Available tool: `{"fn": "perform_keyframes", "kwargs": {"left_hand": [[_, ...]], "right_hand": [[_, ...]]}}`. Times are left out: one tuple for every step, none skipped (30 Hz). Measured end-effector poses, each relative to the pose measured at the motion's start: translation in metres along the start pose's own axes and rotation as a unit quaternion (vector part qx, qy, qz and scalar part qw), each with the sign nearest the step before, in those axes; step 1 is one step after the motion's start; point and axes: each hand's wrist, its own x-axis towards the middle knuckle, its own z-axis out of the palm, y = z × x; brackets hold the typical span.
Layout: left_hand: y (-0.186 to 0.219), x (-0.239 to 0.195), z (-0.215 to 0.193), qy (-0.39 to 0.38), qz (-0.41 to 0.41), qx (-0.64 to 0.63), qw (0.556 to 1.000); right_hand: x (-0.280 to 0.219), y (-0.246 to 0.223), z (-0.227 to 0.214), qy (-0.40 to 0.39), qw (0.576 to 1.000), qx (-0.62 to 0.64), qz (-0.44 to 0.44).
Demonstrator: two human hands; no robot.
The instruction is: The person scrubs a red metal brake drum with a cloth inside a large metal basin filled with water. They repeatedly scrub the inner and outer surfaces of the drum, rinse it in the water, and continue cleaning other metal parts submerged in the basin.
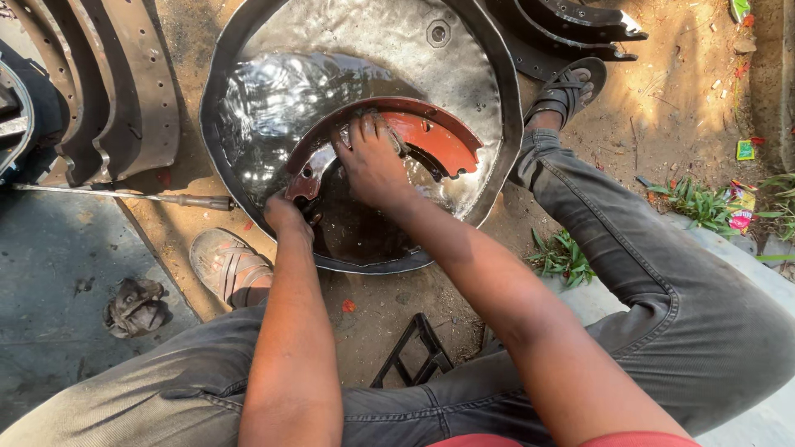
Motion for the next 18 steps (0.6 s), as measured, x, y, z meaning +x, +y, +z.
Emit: {"fn": "perform_keyframes", "kwargs": {"left_hand": [[-0.001, 0.000, -0.003, 0.000, 0.000, 0.003, 1.000], [-0.002, -0.001, -0.006, 0.002, 0.000, 0.005, 1.000], [-0.001, 0.000, -0.002, -0.003, 0.000, 0.005, 1.000], [0.001, 0.000, 0.002, -0.006, 0.001, 0.003, 1.000], [0.000, -0.002, 0.003, -0.007, 0.002, 0.001, 1.000], [0.002, -0.002, 0.005, -0.009, 0.002, -0.001, 1.000], [0.001, -0.003, 0.004, -0.008, 0.000, -0.003, 1.000], [0.000, -0.004, 0.004, -0.008, -0.003, -0.004, 1.000], [0.001, -0.004, 0.001, -0.008, -0.002, -0.003, 1.000], [0.000, -0.004, -0.001, -0.007, -0.004, -0.002, 1.000], [-0.001, -0.004, -0.002, -0.006, -0.002, -0.003, 1.000], [-0.002, -0.001, -0.002, -0.006, 0.000, -0.002, 1.000], [0.007, 0.001, -0.020, 0.009, 0.007, -0.003, 1.000], [0.016, 0.004, -0.040, 0.025, 0.016, -0.002, 1.000], [0.024, 0.005, -0.062, 0.039, 0.025, 0.002, 0.999], [0.031, 0.005, -0.084, 0.056, 0.033, 0.006, 0.998], [0.034, 0.004, -0.099, 0.066, 0.037, 0.011, 0.997], [0.035, 0.000, -0.113, 0.077, 0.043, 0.016, 0.996]], "right_hand": [[-0.006, 0.008, 0.002, -0.007, 1.000, -0.022, 0.001], [-0.018, 0.025, 0.001, -0.015, 0.999, -0.044, 0.002], [-0.029, 0.047, -0.001, -0.019, 0.997, -0.073, 0.002], [-0.045, 0.063, -0.005, -0.024, 0.993, -0.116, 0.007], [-0.061, 0.074, -0.008, -0.030, 0.987, -0.157, 0.010], [-0.077, 0.081, -0.010, -0.061, 0.980, -0.191, 0.007], [-0.093, 0.082, -0.010, -0.094, 0.970, -0.223, 0.003], [-0.107, 0.082, -0.008, -0.123, 0.970, -0.207, 0.030], [-0.118, 0.078, -0.005, -0.151, 0.969, -0.188, 0.059], [-0.123, 0.075, -0.001, -0.178, 0.965, -0.169, 0.087], [-0.122, 0.072, 0.005, -0.169, 0.963, -0.183, 0.104], [-0.118, 0.067, 0.011, -0.160, 0.960, -0.197, 0.120], [-0.112, 0.060, 0.016, -0.149, 0.957, -0.208, 0.135], [-0.098, 0.057, 0.021, -0.136, 0.962, -0.173, 0.160], [-0.079, 0.054, 0.026, -0.124, 0.965, -0.135, 0.186], [-0.063, 0.045, 0.030, -0.112, 0.966, -0.097, 0.212], [-0.053, 0.037, 0.029, -0.018, 0.978, -0.069, 0.196], [-0.036, 0.021, 0.032, 0.075, 0.980, -0.040, 0.177]]}}
